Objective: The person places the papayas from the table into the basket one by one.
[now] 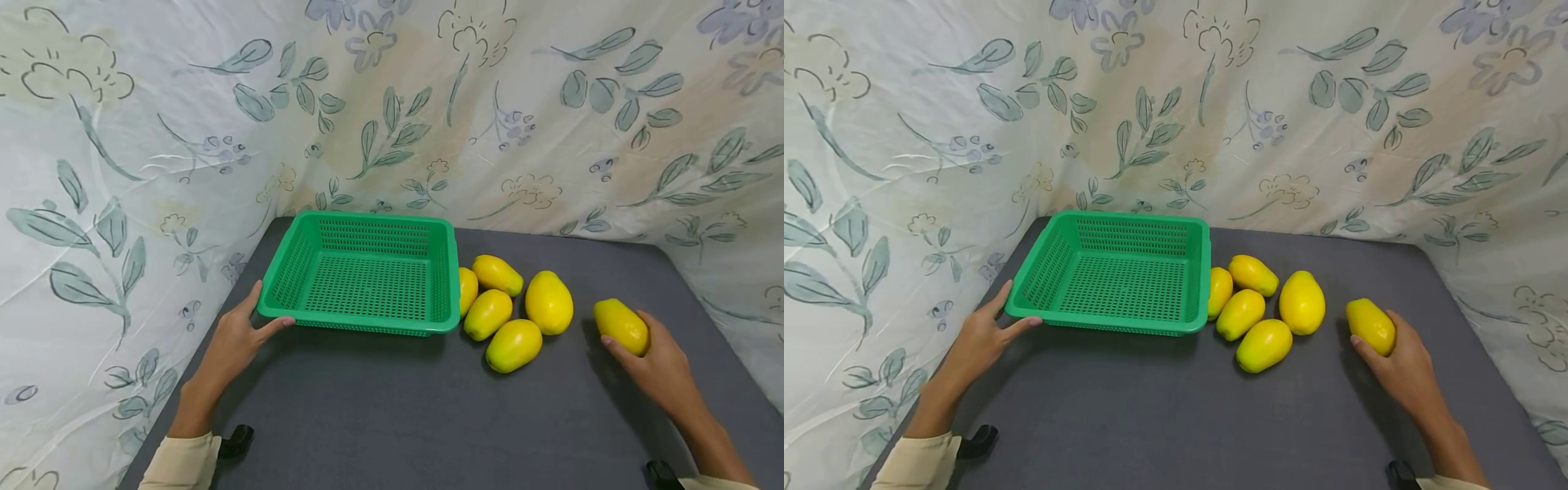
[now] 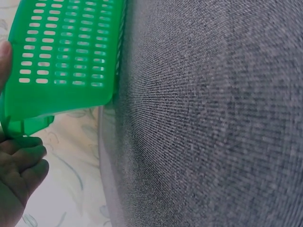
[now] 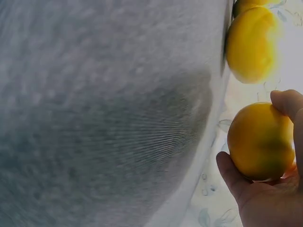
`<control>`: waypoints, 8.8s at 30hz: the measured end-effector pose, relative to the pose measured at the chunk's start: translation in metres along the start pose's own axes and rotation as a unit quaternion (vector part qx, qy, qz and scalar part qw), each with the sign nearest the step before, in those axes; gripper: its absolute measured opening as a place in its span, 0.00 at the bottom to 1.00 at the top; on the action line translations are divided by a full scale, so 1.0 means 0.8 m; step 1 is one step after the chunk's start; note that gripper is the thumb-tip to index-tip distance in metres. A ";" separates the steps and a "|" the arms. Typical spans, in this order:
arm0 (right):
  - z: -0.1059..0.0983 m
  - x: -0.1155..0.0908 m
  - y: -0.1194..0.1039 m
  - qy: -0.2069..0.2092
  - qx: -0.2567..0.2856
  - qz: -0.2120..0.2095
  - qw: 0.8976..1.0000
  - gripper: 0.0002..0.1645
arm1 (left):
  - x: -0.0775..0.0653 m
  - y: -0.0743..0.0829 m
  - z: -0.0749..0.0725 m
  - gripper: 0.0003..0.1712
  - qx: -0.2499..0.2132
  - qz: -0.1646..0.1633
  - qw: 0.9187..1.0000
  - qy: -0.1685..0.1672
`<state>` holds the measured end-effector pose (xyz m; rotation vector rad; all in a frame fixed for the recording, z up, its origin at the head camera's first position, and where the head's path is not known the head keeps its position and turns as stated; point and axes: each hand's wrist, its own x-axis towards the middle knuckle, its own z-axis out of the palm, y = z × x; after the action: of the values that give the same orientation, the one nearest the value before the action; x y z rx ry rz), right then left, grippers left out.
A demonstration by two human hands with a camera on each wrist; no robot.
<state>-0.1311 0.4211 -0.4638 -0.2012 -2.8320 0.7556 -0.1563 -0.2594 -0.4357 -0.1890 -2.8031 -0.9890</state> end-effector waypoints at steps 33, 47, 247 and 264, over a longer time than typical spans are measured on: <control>-0.023 -0.004 -0.114 0.048 0.049 -0.069 0.995 0.54 | 0.000 0.001 0.000 0.60 -0.011 0.000 1.000 0.000; -0.019 -0.007 -0.153 0.043 0.087 -0.092 0.991 0.53 | 0.001 -0.001 0.003 0.60 -0.022 0.007 1.000 0.008; 0.064 0.034 -0.114 -0.064 0.125 0.055 0.989 0.61 | -0.001 -0.005 0.010 0.59 -0.016 0.009 0.999 0.031; 0.053 0.024 -0.119 -0.002 0.127 0.051 0.991 0.59 | -0.002 -0.005 0.009 0.59 -0.023 0.009 0.999 0.029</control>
<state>-0.1667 0.3228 -0.4487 -0.3046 -2.7099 1.1295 -0.1562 -0.2577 -0.4440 -0.1864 -2.7237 -1.0383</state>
